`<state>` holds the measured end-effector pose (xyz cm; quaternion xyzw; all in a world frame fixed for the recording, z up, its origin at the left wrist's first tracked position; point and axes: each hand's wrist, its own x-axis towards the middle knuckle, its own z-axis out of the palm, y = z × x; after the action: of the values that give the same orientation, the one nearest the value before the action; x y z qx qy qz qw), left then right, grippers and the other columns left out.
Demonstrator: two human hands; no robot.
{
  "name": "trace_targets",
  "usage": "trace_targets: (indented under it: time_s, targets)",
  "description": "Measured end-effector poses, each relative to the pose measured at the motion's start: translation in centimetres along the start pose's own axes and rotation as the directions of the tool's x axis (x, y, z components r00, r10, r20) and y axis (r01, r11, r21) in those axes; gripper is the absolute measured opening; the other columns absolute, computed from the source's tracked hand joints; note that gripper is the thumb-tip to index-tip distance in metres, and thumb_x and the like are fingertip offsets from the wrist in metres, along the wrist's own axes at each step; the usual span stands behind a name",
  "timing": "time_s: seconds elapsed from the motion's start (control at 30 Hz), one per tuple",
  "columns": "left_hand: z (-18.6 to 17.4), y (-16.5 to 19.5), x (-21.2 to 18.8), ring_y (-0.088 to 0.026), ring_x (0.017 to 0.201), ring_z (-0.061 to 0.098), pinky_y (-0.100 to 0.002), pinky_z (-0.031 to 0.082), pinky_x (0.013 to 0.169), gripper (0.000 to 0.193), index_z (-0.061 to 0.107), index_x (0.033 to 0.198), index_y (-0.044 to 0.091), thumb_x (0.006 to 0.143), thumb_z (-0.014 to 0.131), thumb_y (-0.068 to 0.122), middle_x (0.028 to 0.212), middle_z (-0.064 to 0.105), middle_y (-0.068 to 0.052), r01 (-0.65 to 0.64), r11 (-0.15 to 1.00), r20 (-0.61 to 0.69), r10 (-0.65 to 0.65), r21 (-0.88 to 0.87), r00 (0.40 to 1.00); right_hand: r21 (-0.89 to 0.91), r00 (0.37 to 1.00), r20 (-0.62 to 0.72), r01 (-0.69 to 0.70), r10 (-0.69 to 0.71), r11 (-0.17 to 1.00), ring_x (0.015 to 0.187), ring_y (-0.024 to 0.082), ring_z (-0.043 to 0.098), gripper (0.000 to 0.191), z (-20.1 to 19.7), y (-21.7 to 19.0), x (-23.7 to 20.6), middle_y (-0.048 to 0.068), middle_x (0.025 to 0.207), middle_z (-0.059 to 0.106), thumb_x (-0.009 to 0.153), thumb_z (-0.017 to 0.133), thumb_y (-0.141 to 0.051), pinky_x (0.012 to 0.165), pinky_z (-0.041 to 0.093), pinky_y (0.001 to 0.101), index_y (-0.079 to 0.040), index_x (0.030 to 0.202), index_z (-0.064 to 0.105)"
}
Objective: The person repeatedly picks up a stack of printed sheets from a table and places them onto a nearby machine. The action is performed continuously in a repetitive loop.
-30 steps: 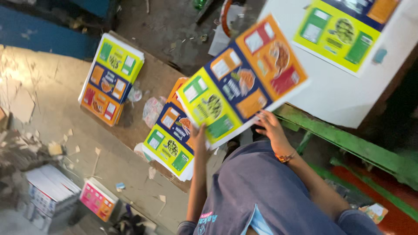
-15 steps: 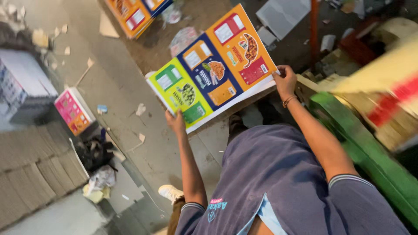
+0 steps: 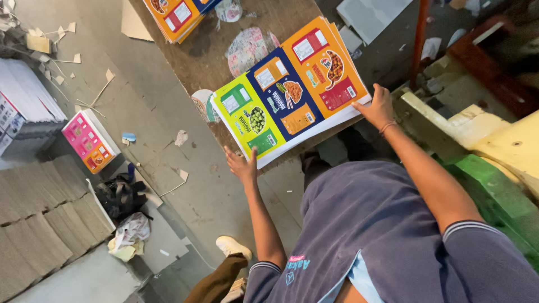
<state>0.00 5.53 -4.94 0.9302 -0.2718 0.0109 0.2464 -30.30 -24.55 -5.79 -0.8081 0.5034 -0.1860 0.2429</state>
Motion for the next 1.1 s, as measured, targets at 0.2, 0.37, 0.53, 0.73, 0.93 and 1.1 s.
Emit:
trace_targets:
  time_s: [0.2,0.37,0.53,0.73,0.93,1.1]
  targets:
    - [-0.1,-1.2,-3.4,-0.032,0.115,0.065,-0.058,0.044,0.092,0.091,0.047,0.137,0.010,0.066,0.087,0.051,0.125,0.066,-0.011,0.054,0.942,0.431,-0.201,0.330,0.880,-0.352,0.978,0.163,0.181,-0.131,0.918,0.123,0.041,0.056,0.094,0.3,0.2,0.2,0.019,0.126,0.060,0.059,0.090,-0.032,0.092,0.047,0.0568,0.000,0.137,0.048]
    - [0.2,0.1,-4.6,-0.032,0.105,0.068,-0.055,0.048,0.085,0.051,0.063,0.109,0.010,0.081,0.082,0.048,0.110,0.070,-0.009,-0.028,0.901,0.285,-0.107,0.432,0.953,-0.422,0.962,0.260,0.188,-0.081,0.887,0.122,0.033,0.061,0.061,1.0,1.0,0.7,0.013,0.123,0.063,0.082,0.084,-0.024,0.098,0.050,0.0498,-0.005,0.132,0.054]
    - [-1.0,0.9,-3.8,-0.032,0.098,0.070,-0.053,0.053,0.080,0.049,0.071,0.103,0.014,0.081,0.080,0.057,0.104,0.072,-0.007,-0.064,0.874,0.379,-0.143,0.483,0.914,-0.274,0.972,0.216,0.150,-0.091,0.950,0.107,0.038,0.062,0.080,-1.5,1.7,1.5,0.016,0.116,0.064,0.064,0.090,-0.035,0.084,0.050,0.0531,-0.005,0.131,0.058]
    - [-2.8,0.6,-2.8,-0.037,0.108,0.066,-0.057,0.052,0.080,0.075,0.068,0.108,0.010,0.063,0.088,0.066,0.118,0.067,-0.014,-0.143,0.795,0.392,-0.127,0.589,0.911,0.223,0.931,-0.007,0.358,-0.366,0.907,0.122,0.032,0.064,0.061,-15.5,-2.3,-5.4,0.015,0.137,0.065,0.084,0.084,-0.034,0.100,0.052,0.0444,-0.004,0.134,0.064]
    - [2.9,10.3,-1.4,-0.029,0.106,0.065,-0.047,0.054,0.086,0.073,0.062,0.130,0.011,0.068,0.092,0.033,0.124,0.065,-0.010,-0.339,0.939,0.379,0.336,-0.064,0.862,0.046,0.484,-0.874,0.016,0.032,0.999,0.130,0.038,0.054,0.066,-32.9,13.1,-11.7,0.019,0.143,0.058,0.085,0.076,-0.045,0.106,0.046,0.0485,-0.005,0.135,0.062]
    - [9.9,26.1,-6.5,-0.022,0.115,0.063,-0.039,0.056,0.091,0.066,0.055,0.138,0.009,0.081,0.085,0.023,0.128,0.063,-0.011,0.089,0.859,0.783,0.411,-0.504,0.468,0.171,0.412,-0.690,-0.706,0.595,0.688,0.137,0.043,0.045,0.070,-27.6,24.5,-6.5,0.023,0.148,0.052,0.086,0.070,-0.055,0.111,0.042,0.0519,-0.006,0.136,0.060]
